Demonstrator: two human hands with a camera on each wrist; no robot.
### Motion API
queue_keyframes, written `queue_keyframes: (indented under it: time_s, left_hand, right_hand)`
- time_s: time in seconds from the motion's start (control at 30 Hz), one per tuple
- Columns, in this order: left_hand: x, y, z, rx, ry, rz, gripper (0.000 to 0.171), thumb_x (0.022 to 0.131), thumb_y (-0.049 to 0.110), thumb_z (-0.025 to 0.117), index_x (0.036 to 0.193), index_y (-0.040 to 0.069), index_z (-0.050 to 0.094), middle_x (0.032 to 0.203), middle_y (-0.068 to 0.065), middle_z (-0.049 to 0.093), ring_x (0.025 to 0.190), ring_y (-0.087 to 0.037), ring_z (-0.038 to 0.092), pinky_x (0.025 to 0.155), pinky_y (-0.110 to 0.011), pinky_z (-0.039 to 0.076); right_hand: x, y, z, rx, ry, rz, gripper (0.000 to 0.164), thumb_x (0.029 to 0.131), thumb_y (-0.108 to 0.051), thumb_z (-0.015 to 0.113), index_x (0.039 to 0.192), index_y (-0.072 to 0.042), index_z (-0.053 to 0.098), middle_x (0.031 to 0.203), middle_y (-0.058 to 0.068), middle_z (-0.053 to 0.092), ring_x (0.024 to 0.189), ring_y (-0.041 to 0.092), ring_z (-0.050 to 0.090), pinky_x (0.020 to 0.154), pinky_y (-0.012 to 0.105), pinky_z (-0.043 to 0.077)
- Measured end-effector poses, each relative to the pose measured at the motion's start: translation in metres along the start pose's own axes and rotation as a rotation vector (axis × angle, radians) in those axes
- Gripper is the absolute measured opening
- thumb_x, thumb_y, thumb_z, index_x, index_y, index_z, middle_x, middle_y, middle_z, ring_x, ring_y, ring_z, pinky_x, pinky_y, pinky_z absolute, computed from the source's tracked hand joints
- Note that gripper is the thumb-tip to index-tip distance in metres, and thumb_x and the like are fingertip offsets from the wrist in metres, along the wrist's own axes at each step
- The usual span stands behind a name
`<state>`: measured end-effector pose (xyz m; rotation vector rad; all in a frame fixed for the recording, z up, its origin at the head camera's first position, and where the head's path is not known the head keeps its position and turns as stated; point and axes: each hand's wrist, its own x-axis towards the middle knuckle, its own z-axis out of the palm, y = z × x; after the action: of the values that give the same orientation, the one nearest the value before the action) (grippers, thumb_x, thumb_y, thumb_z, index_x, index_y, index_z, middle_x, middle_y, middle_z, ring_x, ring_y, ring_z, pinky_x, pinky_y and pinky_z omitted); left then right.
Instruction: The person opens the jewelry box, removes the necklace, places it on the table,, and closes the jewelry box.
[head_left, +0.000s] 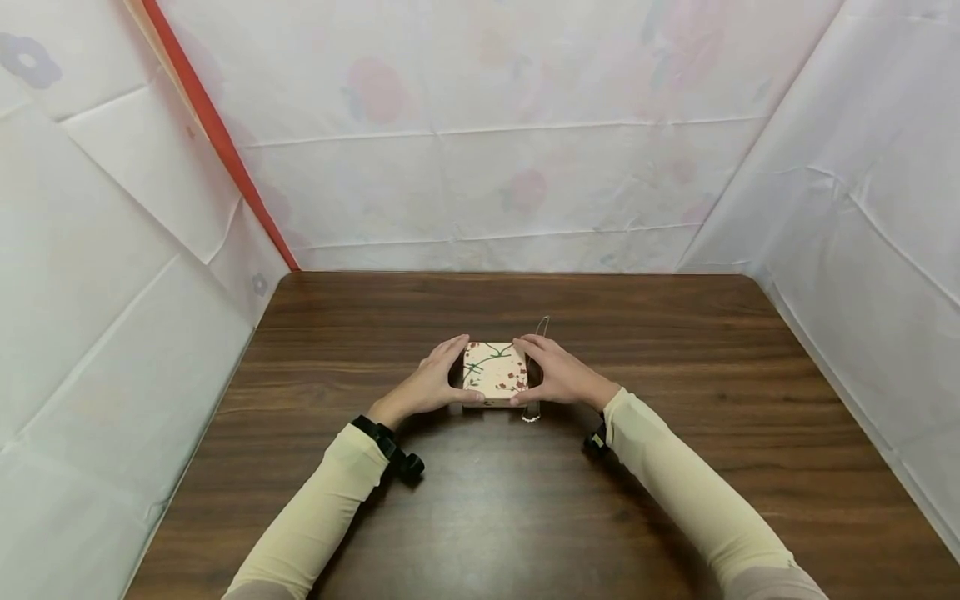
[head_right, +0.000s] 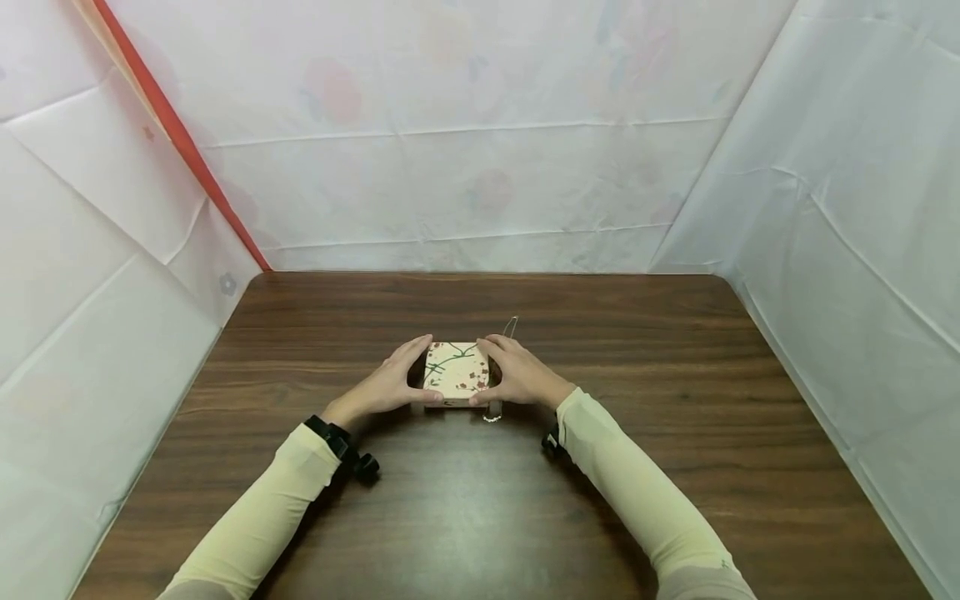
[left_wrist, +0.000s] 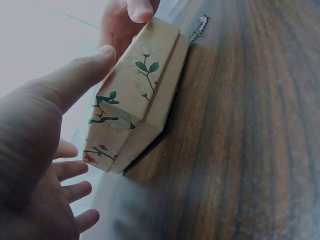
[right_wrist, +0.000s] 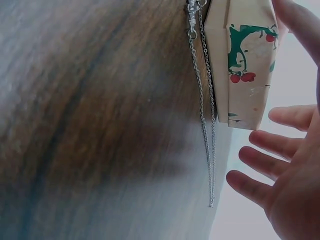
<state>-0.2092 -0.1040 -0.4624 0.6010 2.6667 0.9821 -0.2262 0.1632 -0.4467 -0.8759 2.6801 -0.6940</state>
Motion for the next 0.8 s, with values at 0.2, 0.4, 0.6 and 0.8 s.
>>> queue_keyframes:
  time_s: [0.2,0.4,0.6,0.8]
  left_hand:
    - [0.0000,-0.0001,0.0000,-0.002,-0.002,-0.003,0.104,0.080,0.049,0.076,0.157,0.009,0.018,0.163,-0.011,0.019,0.151,-0.034,0.014,0.116,-0.062,0.017]
    - [-0.0005,0.0022,-0.0008,-0.007,0.001,0.000,0.102,0.080,0.047,0.077,0.156,0.009,0.021,0.163,-0.011,0.020,0.150,-0.034,0.015,0.116,-0.063,0.018]
    - [-0.0001,0.0046,-0.0011,0.016,0.000,-0.002,0.101,0.080,0.048,0.076,0.156,0.007,0.022,0.162,-0.012,0.021,0.150,-0.034,0.017,0.115,-0.063,0.018]
    - [-0.0008,0.0047,-0.0009,0.030,-0.002,-0.006,0.101,0.081,0.049,0.076,0.156,0.007,0.022,0.162,-0.012,0.021,0.150,-0.034,0.017,0.116,-0.063,0.018]
  right_hand:
    - [-0.0020,0.0000,0.0003,0.000,-0.001,0.007,0.104,0.074,-0.059,0.076,0.153,-0.008,0.031,0.156,0.015,0.031,0.143,0.035,0.031,0.111,0.054,0.035]
    - [-0.0040,-0.0008,-0.0002,-0.002,-0.003,0.008,0.101,0.076,-0.056,0.077,0.153,-0.009,0.031,0.155,0.014,0.032,0.143,0.034,0.032,0.111,0.053,0.035]
    - [-0.0041,0.0003,-0.0001,-0.016,0.002,0.006,0.101,0.075,-0.056,0.077,0.152,-0.009,0.033,0.154,0.013,0.034,0.142,0.033,0.033,0.111,0.052,0.036]
    - [-0.0026,0.0017,0.0026,-0.049,0.015,0.001,0.102,0.073,-0.058,0.078,0.151,-0.008,0.035,0.153,0.012,0.036,0.140,0.032,0.036,0.110,0.050,0.037]
